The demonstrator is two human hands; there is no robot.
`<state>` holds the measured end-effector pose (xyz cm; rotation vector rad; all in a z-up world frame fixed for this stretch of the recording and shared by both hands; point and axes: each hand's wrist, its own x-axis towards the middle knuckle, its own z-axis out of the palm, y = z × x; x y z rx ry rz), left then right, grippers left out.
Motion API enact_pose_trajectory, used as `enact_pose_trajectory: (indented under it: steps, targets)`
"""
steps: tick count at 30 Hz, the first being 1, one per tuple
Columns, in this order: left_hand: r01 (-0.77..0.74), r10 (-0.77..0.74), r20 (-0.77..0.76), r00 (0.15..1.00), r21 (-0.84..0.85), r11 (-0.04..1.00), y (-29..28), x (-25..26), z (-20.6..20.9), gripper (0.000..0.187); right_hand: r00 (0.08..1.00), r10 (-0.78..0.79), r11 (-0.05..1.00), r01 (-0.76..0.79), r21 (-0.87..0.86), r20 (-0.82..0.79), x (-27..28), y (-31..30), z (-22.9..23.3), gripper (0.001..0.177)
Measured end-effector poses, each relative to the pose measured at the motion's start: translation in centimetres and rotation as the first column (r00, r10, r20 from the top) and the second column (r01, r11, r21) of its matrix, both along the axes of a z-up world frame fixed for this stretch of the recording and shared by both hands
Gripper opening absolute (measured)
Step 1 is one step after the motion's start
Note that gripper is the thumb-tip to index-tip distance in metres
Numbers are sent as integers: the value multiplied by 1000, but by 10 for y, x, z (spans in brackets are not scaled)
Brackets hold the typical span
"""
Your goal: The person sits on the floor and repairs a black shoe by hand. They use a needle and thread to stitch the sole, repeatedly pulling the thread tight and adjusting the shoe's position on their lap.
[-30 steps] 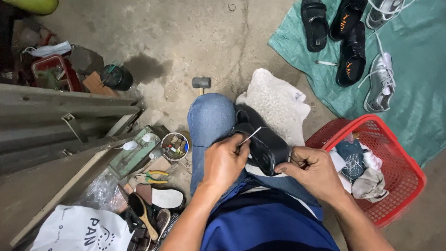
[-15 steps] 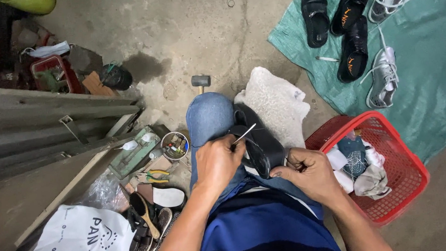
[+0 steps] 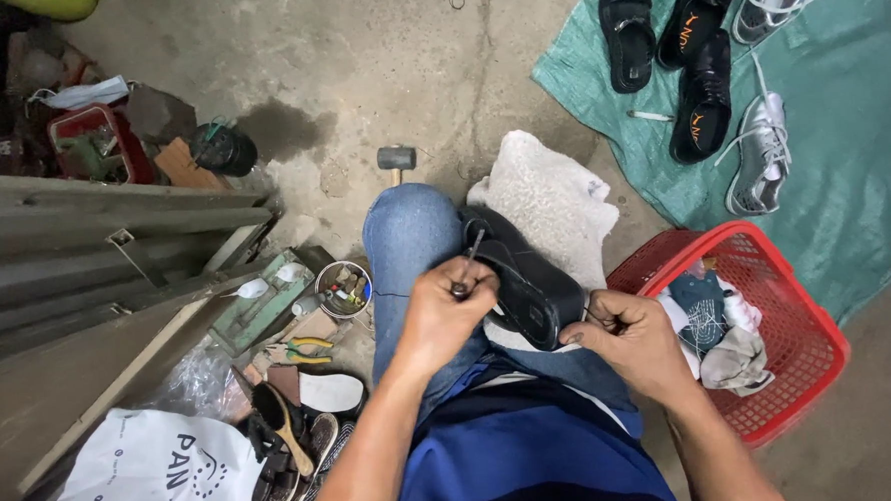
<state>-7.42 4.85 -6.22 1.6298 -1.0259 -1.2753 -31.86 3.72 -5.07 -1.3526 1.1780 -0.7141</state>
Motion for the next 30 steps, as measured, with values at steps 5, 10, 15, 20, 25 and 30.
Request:
enact_pose_trajectory:
  steps: [5, 10, 15, 20, 25, 30]
  targets:
    - [-56, 56, -104, 993, 3, 998, 8, 13, 13, 10, 1000, 4, 1000, -4, 1, 10, -2, -2, -3, 54]
    - [-42, 41, 38, 998, 16, 999, 8, 5, 19, 15, 1000, -6, 1000, 6, -5, -17, -6, -3, -5, 53]
    - [-28, 5, 238, 971, 94, 995, 6, 1, 17, 18, 1000, -6, 1000, 6, 9, -17, -9, -2, -7, 51]
    - [-25, -8, 264, 964, 120, 992, -6, -8, 25, 18, 1000, -8, 1000, 8, 6, -22, -13, -2, -14, 50]
    - [-36, 3, 244, 970, 130, 991, -5, -16, 8, 18, 1000, -14, 1000, 14, -2, -12, -17, -1, -17, 50]
    - [-60, 35, 236, 971, 102, 993, -2, -16, 0, 13, 999, -37, 999, 36, 23, 11, -21, -1, -25, 47]
